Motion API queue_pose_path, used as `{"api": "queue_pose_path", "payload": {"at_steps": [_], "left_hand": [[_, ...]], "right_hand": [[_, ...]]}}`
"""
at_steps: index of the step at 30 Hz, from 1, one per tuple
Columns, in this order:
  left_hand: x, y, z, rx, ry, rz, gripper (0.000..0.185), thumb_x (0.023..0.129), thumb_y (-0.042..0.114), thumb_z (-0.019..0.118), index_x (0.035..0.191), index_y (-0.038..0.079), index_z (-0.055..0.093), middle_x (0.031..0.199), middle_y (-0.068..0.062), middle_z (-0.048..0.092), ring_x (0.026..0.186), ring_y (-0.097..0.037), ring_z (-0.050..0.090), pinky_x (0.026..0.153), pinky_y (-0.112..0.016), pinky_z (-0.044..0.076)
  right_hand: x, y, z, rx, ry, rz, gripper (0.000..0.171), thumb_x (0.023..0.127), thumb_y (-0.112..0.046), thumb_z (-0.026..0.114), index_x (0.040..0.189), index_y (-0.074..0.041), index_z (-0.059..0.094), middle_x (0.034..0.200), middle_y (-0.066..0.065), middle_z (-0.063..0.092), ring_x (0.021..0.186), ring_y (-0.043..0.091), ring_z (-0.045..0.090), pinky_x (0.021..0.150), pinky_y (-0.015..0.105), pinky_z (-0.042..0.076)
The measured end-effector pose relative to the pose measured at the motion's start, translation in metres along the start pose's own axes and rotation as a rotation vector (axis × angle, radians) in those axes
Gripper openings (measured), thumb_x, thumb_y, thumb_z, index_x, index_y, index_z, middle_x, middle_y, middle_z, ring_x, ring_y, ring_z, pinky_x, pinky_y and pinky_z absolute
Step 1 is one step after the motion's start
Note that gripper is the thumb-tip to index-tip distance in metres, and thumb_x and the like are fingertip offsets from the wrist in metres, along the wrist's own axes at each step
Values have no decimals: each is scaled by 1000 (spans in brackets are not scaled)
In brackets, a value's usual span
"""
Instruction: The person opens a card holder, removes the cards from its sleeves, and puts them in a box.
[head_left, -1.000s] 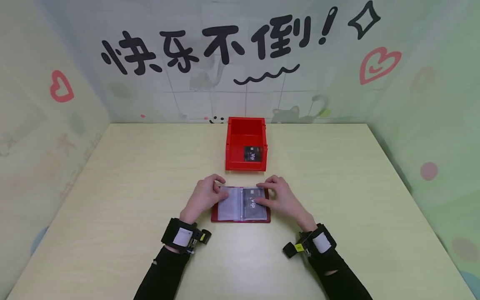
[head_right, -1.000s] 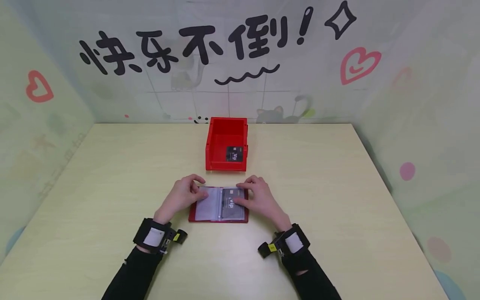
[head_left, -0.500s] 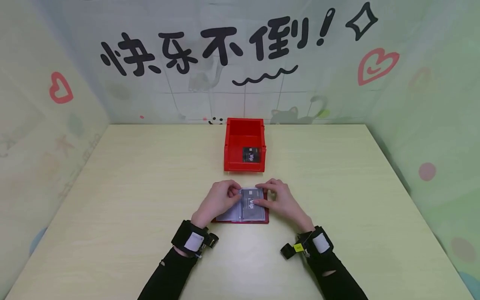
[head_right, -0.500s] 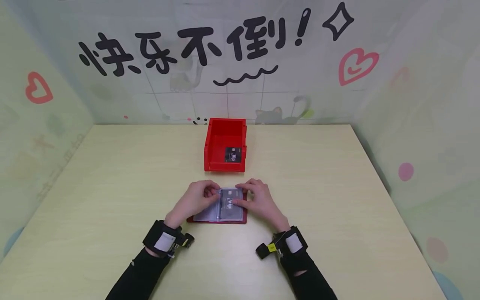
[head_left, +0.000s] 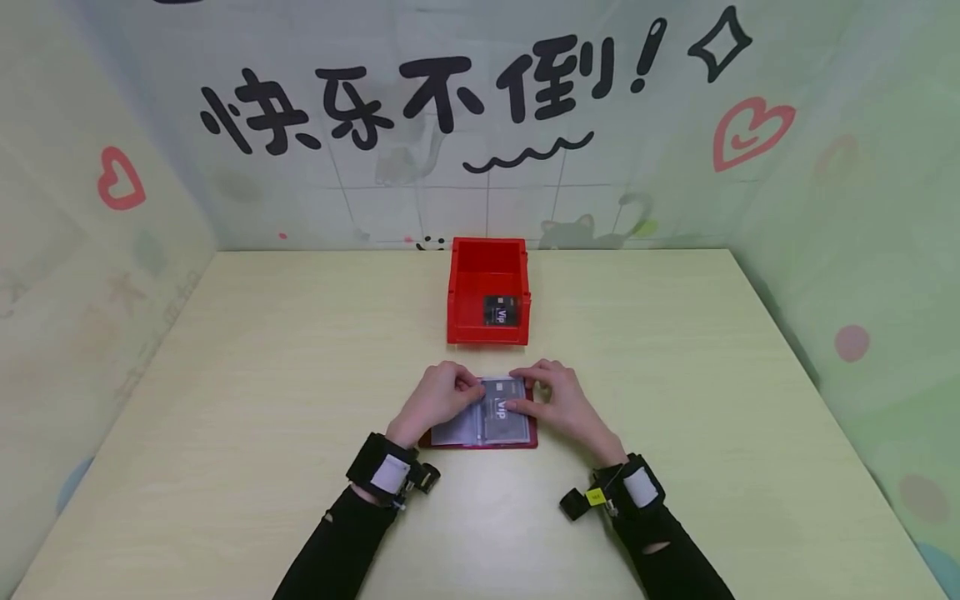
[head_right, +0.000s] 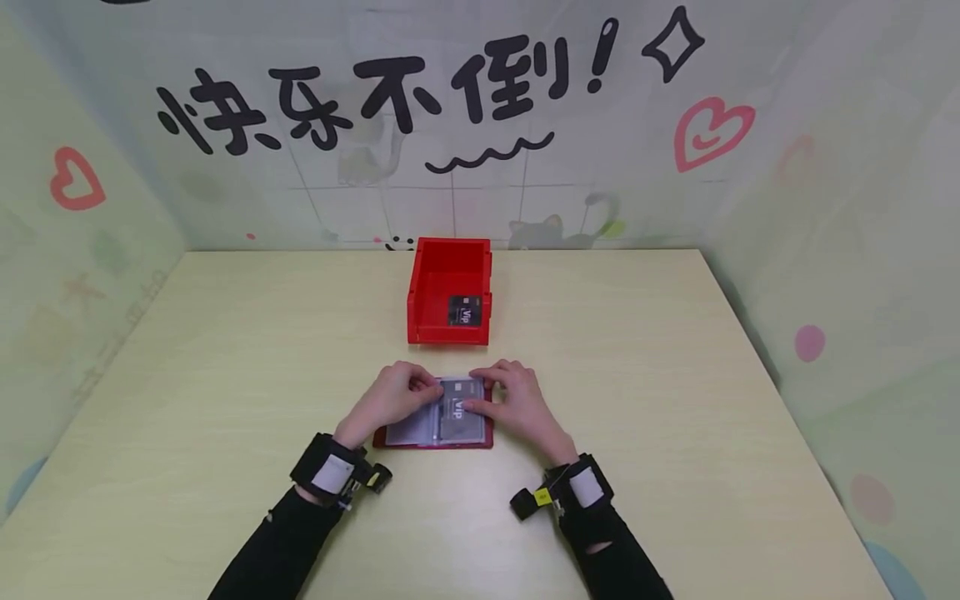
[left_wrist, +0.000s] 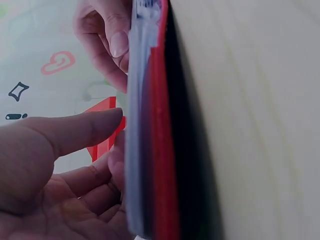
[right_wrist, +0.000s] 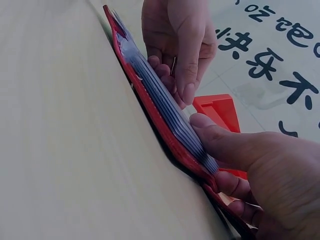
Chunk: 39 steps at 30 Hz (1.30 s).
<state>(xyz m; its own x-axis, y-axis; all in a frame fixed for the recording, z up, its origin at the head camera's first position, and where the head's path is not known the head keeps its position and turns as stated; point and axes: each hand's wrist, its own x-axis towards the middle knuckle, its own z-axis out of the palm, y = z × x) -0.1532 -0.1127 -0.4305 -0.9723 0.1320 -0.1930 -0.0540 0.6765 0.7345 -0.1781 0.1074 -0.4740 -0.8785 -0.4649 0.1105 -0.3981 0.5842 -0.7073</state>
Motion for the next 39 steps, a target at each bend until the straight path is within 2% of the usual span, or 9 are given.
{"api": "queue_pose_path", "payload": {"at_steps": [8, 14, 17, 22, 27, 32, 35, 39], "left_hand": [[1, -3, 2, -11, -41, -31, 24, 96, 24, 69, 105, 2, 74, 84, -7, 68, 74, -17, 57, 65, -23, 42], [-2, -4, 5, -8, -43, -18, 21, 95, 27, 69, 90, 7, 71, 63, -3, 52, 63, -15, 51, 58, -24, 33], [-4, -4, 5, -10, -38, -22, 22, 95, 27, 70, 85, 8, 69, 59, -1, 47, 60, -15, 48, 56, -25, 30], [-4, -2, 4, -8, -25, -50, 22, 93, 27, 72, 85, 6, 70, 61, -2, 49, 61, -17, 49, 57, -25, 31], [-3, -2, 2, 4, -24, -82, 23, 92, 27, 74, 92, 4, 73, 67, -6, 56, 66, -17, 52, 58, -25, 34], [-3, -5, -2, 52, 19, -108, 21, 92, 24, 73, 95, 3, 74, 70, -7, 60, 68, -18, 54, 58, -25, 36], [-5, -4, -4, 70, 25, -97, 20, 94, 24, 71, 96, 4, 73, 70, -6, 59, 68, -18, 54, 59, -25, 36], [-5, 1, -2, 69, -1, -50, 24, 95, 28, 70, 98, 4, 75, 70, -6, 60, 67, -17, 53, 57, -25, 35]], "right_hand": [[0, -1, 1, -11, 0, 8, 46, 81, -29, 84, 123, -14, 72, 95, 2, 61, 93, 18, 48, 84, 32, 36], [0, -3, 1, -21, -2, 7, 46, 82, -30, 83, 123, -15, 71, 94, 1, 60, 93, 18, 48, 84, 34, 35], [0, -3, 2, -36, 1, -2, 46, 82, -30, 83, 123, -15, 71, 95, 1, 60, 93, 18, 48, 84, 34, 34], [-1, -4, 3, -64, 5, -9, 45, 83, -30, 83, 123, -15, 70, 96, 2, 60, 94, 18, 48, 85, 36, 33], [-1, -6, 5, -60, 9, -3, 45, 83, -30, 82, 124, -15, 69, 96, 3, 60, 97, 20, 48, 87, 38, 32], [0, -5, 6, -73, 6, 4, 45, 83, -31, 82, 123, -16, 69, 96, 2, 59, 98, 19, 49, 88, 38, 32], [0, -5, 5, -76, 16, 6, 44, 83, -30, 83, 122, -16, 70, 95, 2, 59, 96, 19, 48, 87, 38, 32], [-1, -3, 3, -84, 25, 4, 44, 82, -31, 83, 122, -16, 70, 93, 1, 58, 96, 19, 48, 87, 38, 32]]}}
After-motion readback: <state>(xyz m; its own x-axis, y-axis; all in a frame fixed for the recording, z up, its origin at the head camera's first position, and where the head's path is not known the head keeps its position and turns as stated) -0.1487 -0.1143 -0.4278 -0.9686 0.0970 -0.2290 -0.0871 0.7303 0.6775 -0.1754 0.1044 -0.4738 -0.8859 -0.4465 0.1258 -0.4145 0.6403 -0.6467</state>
